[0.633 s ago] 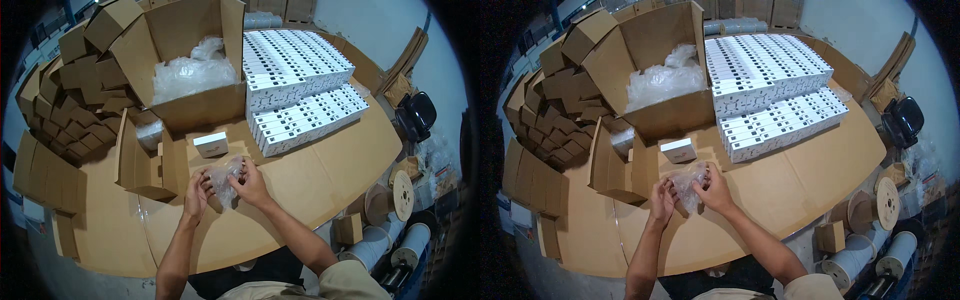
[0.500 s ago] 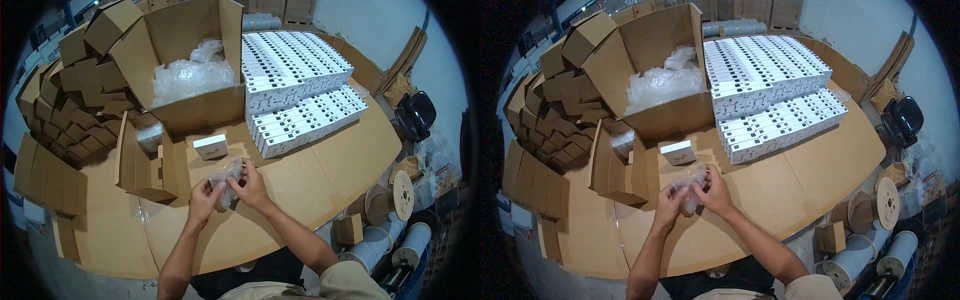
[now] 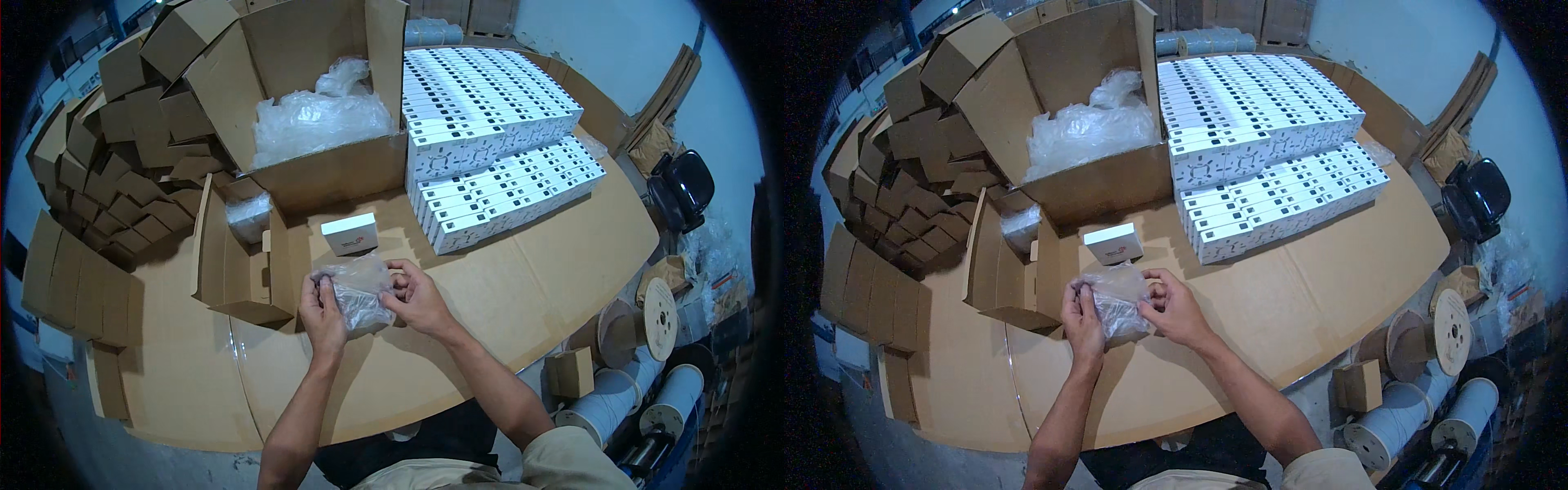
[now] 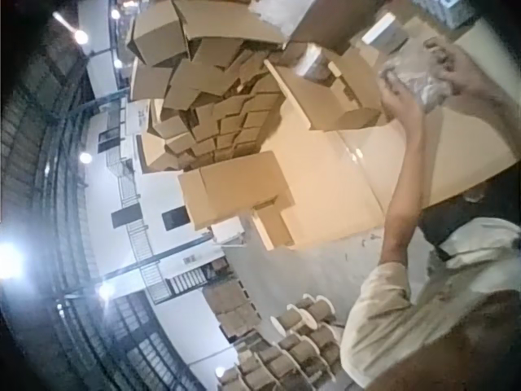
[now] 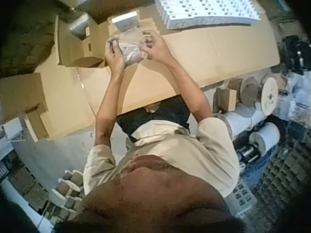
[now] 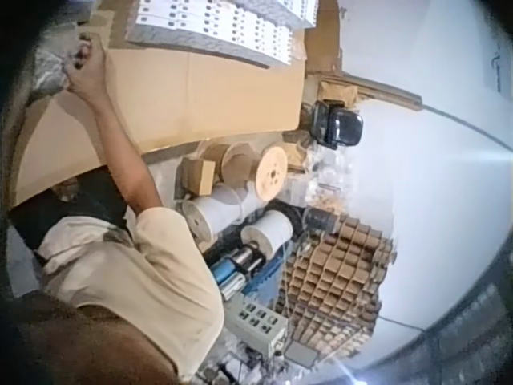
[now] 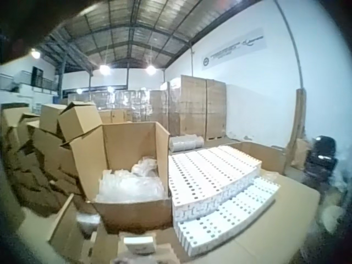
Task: Pack small electronic device boxes into plastic bags and then place them into larger shipping boxes.
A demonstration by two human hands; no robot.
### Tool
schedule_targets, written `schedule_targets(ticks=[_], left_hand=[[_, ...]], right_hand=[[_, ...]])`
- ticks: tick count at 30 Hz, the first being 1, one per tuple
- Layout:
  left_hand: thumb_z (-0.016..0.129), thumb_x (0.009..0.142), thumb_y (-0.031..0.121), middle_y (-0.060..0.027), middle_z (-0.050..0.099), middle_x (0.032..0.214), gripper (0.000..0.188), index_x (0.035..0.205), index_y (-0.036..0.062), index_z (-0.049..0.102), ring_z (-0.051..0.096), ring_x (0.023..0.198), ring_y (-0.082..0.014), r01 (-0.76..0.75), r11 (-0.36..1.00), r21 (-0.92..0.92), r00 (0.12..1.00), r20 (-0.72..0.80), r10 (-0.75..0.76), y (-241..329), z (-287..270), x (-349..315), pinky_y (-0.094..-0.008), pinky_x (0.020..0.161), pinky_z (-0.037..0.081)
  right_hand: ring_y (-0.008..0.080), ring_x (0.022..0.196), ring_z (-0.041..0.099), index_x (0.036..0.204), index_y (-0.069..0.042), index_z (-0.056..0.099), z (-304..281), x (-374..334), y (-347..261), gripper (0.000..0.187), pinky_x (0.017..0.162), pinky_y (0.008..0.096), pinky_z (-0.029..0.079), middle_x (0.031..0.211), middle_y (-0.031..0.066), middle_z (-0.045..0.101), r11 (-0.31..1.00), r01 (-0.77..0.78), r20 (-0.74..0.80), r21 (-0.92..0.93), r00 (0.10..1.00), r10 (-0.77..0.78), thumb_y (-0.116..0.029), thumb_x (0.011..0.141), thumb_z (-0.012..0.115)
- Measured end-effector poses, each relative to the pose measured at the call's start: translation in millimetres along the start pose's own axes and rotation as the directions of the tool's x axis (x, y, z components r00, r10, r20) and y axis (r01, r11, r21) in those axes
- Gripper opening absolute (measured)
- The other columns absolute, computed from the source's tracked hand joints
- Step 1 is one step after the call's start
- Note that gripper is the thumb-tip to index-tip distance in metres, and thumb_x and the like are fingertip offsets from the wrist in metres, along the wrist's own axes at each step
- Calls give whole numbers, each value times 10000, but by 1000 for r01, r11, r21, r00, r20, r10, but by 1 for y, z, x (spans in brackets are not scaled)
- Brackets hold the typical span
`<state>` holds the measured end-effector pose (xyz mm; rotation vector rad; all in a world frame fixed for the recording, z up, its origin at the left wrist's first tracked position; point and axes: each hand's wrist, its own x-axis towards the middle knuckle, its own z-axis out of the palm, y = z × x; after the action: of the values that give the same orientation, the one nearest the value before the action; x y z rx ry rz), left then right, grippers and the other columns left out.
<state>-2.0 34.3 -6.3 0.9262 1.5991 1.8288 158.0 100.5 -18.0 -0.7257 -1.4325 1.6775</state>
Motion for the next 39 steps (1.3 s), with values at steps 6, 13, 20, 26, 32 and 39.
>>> schedule_targets(ticks=[6,13,20,26,32,39], left_hand=[[472,1076,131,-27,583,970,172,1090,-3,579,536,911,-98,-72,996,55,997,0,72,1,-6,7,-254,822,451],[473,1085,168,-26,584,952,203,1093,-5,580,542,886,-95,-119,990,74,992,-34,122,2,-6,6,-254,808,456],[727,953,159,-32,648,1002,248,1107,9,605,604,895,-99,-63,998,-2,998,-3,63,21,-3,2,-260,808,492],[801,877,95,-45,670,1016,304,1104,-2,624,632,920,-113,-37,998,-52,985,164,45,12,-5,0,-257,814,508],[803,856,60,-46,669,1031,297,1094,0,636,627,941,-120,80,995,-59,953,298,-59,22,1,-5,-273,856,507],[781,866,24,-63,684,1033,317,1135,-13,618,645,945,-114,55,997,-49,948,317,-37,18,-5,-3,-263,846,525]], right_hand=[[66,746,616,1290,10,495,-12,1,-16,400,643,237,532,871,26,633,996,-88,7,28,996,88,9,917,639],[91,757,632,1223,-2,512,-9,-2,-22,342,660,243,545,896,30,631,972,-171,-14,159,984,176,-15,926,680],[91,775,631,1222,-1,524,-14,-5,-20,358,643,244,539,916,32,628,996,-78,121,-54,989,84,-71,925,712],[95,922,632,1273,-6,551,-14,-4,-28,397,776,253,544,1035,45,652,956,-219,153,197,970,191,-78,924,725],[136,997,644,1294,-35,549,-16,-1,-31,405,860,311,543,1135,75,656,854,-190,105,483,982,159,-19,921,705],[167,1002,651,1406,-84,437,-25,-2,-42,584,923,300,525,1213,123,635,585,-144,101,798,989,106,15,896,704]])
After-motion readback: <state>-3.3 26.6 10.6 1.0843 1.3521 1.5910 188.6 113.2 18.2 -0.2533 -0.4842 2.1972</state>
